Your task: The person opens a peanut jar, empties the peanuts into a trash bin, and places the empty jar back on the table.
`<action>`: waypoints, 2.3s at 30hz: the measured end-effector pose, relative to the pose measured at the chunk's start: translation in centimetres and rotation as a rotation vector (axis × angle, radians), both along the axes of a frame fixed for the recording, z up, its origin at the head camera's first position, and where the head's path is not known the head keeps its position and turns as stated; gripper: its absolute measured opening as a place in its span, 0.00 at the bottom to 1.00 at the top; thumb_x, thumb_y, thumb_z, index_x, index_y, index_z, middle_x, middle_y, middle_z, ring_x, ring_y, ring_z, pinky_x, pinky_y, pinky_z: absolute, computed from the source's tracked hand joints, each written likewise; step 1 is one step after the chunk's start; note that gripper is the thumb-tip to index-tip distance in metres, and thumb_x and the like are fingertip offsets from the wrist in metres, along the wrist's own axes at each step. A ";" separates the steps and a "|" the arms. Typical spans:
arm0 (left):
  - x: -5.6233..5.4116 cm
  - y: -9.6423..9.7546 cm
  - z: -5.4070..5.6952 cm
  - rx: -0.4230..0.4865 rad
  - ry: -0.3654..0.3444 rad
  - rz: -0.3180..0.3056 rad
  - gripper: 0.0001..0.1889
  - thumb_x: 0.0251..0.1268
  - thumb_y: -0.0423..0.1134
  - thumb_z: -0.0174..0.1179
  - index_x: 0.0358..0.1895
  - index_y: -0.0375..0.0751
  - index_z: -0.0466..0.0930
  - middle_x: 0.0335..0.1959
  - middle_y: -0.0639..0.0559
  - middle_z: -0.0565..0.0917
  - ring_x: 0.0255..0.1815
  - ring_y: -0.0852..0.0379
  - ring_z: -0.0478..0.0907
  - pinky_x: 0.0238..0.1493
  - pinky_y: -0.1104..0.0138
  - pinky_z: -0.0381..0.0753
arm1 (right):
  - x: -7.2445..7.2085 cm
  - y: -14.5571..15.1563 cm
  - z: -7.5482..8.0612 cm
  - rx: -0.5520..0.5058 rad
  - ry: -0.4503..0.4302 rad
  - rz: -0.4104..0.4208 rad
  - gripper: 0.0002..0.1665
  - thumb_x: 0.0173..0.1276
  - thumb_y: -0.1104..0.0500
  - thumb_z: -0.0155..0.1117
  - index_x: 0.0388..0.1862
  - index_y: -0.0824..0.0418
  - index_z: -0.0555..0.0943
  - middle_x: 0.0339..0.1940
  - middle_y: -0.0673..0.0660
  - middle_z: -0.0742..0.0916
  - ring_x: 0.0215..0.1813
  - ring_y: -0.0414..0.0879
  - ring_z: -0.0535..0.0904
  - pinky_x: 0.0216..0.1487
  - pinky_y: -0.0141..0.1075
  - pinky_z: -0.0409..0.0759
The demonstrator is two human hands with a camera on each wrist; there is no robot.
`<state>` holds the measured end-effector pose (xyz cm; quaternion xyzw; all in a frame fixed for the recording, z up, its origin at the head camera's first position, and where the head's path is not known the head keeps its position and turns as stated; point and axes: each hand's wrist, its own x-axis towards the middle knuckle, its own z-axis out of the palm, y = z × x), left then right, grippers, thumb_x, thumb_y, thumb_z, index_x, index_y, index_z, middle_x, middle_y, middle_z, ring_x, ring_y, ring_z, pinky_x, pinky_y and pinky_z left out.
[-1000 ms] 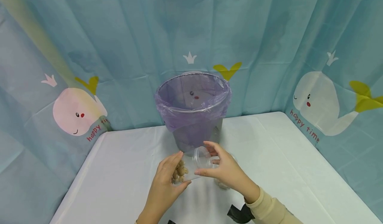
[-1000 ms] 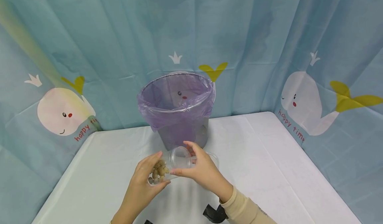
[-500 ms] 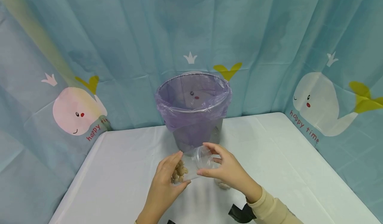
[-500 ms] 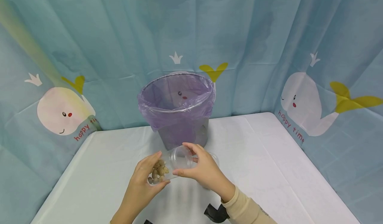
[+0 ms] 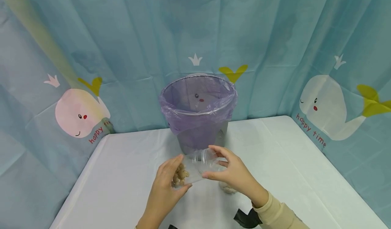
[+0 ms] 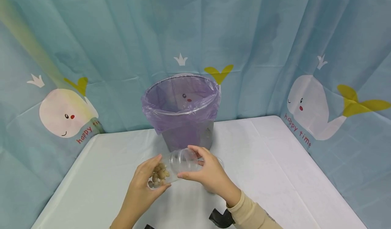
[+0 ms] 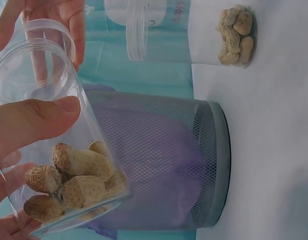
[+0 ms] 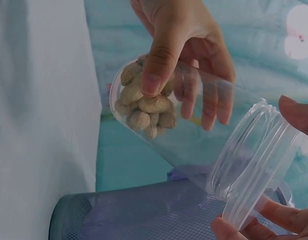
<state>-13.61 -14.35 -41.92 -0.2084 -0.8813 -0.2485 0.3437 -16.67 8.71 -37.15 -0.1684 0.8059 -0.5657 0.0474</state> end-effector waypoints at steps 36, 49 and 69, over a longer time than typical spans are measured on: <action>0.0 -4.3 1.2 0.078 0.020 0.155 0.56 0.21 0.27 0.85 0.69 0.43 0.71 0.61 0.44 0.80 0.59 0.44 0.74 0.49 0.57 0.80 | 0.1 -2.0 -2.7 -0.023 0.039 0.026 0.49 0.49 0.51 0.83 0.70 0.59 0.73 0.67 0.56 0.78 0.67 0.55 0.74 0.69 0.44 0.77; 0.4 -5.2 2.1 0.162 -0.025 0.195 0.53 0.25 0.25 0.83 0.68 0.41 0.72 0.60 0.41 0.80 0.60 0.40 0.73 0.47 0.42 0.84 | -0.2 -3.4 -4.4 0.011 0.029 0.049 0.51 0.48 0.50 0.83 0.71 0.60 0.72 0.67 0.57 0.77 0.68 0.57 0.74 0.70 0.48 0.75; 0.7 -6.2 2.1 0.200 -0.048 0.274 0.55 0.24 0.26 0.84 0.69 0.46 0.72 0.63 0.44 0.80 0.61 0.45 0.73 0.45 0.52 0.81 | -1.3 -4.8 -7.2 0.075 -0.035 0.027 0.53 0.46 0.46 0.83 0.70 0.61 0.73 0.68 0.59 0.77 0.64 0.67 0.75 0.60 0.59 0.81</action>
